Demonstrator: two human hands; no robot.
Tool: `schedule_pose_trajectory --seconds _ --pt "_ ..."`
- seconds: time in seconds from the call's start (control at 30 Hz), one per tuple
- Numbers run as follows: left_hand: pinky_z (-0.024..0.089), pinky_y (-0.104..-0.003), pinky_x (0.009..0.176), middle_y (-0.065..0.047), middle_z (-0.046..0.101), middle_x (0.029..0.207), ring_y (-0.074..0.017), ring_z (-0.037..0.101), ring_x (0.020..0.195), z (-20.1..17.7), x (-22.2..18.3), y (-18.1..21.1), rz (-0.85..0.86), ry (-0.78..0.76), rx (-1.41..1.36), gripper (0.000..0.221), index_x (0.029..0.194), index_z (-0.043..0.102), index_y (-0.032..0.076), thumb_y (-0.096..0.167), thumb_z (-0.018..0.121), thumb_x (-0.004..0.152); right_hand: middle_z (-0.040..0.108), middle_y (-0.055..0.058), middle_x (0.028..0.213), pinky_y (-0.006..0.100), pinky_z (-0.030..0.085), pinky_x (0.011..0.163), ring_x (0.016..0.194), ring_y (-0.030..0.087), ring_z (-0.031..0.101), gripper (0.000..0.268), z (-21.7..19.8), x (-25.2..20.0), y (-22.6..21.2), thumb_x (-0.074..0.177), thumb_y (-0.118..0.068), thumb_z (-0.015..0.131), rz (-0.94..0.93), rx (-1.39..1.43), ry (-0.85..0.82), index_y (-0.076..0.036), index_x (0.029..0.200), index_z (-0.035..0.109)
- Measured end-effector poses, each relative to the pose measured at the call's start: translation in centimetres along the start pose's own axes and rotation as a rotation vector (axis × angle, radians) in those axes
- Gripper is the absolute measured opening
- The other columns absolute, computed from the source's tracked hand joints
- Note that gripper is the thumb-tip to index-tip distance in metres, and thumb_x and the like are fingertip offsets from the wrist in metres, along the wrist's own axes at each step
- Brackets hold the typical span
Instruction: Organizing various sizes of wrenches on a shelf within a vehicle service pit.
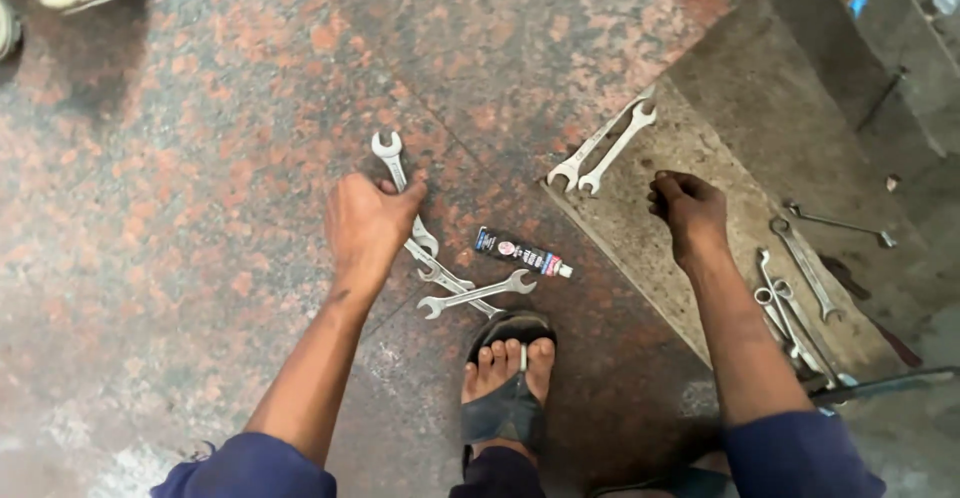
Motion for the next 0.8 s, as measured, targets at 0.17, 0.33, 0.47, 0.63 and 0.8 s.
schedule_pose_trajectory --seconds 0.17,0.33,0.47,0.63,0.8 --pt "0.053 -0.050 0.065 -0.025 0.069 0.068 -0.0413 0.069 0.067 -1.4 -0.4 2.1 0.189 0.152 0.120 0.037 0.073 0.075 0.001 0.037 0.084 0.076 0.073 0.007 0.091 0.025 0.054 0.065 0.072 0.011 0.065 0.019 2.3 -7.7 -8.0 0.104 -0.012 0.065 -0.304 -0.231 0.048 0.000 0.117 0.072" --pt "0.053 -0.040 0.064 -0.016 0.074 0.074 -0.0242 0.069 0.066 -2.0 -1.2 4.0 0.238 -0.025 -0.187 0.024 0.089 0.078 0.000 0.024 0.077 0.085 0.072 0.002 0.090 0.023 0.054 0.062 0.073 0.007 0.065 0.015 8.8 -16.0 -16.0 0.102 -0.016 0.069 -0.567 -0.317 -0.223 -0.007 0.113 0.074" --pt "0.055 -0.030 0.069 -0.008 0.078 0.088 -0.0120 0.070 0.075 0.3 -3.6 6.4 0.318 -0.316 -0.616 0.022 0.104 0.076 -0.003 0.016 0.073 0.092 0.075 -0.001 0.091 0.021 0.053 0.070 0.079 0.004 0.063 0.020 11.4 -19.5 -18.3 0.101 -0.014 0.070 -0.628 -0.363 -0.359 -0.006 0.118 0.076" --pt "0.058 -0.024 0.071 -0.007 0.079 0.094 -0.0097 0.072 0.080 3.3 -7.7 10.0 0.317 -0.563 -0.803 0.029 0.114 0.074 -0.006 0.014 0.074 0.093 0.069 -0.001 0.083 0.021 0.051 0.065 0.074 0.005 0.061 0.025 10.9 -19.8 -15.7 0.097 -0.010 0.071 -0.273 -0.043 -0.547 0.000 0.120 0.074" --pt "0.056 -0.025 0.066 -0.009 0.078 0.089 -0.0096 0.069 0.074 5.9 -9.7 11.6 0.284 -0.607 -0.737 0.029 0.113 0.077 -0.005 0.015 0.076 0.092 0.072 0.003 0.089 0.025 0.056 0.070 0.077 0.009 0.066 0.024 8.1 -18.7 -14.3 0.094 -0.006 0.072 -0.221 0.098 -0.560 0.002 0.117 0.072"
Point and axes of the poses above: each hand's wrist, its own x-axis towards the middle knuckle, its own z-axis out of the palm, y = z × x, the point moved 7 cm from there along x, towards the middle knuckle
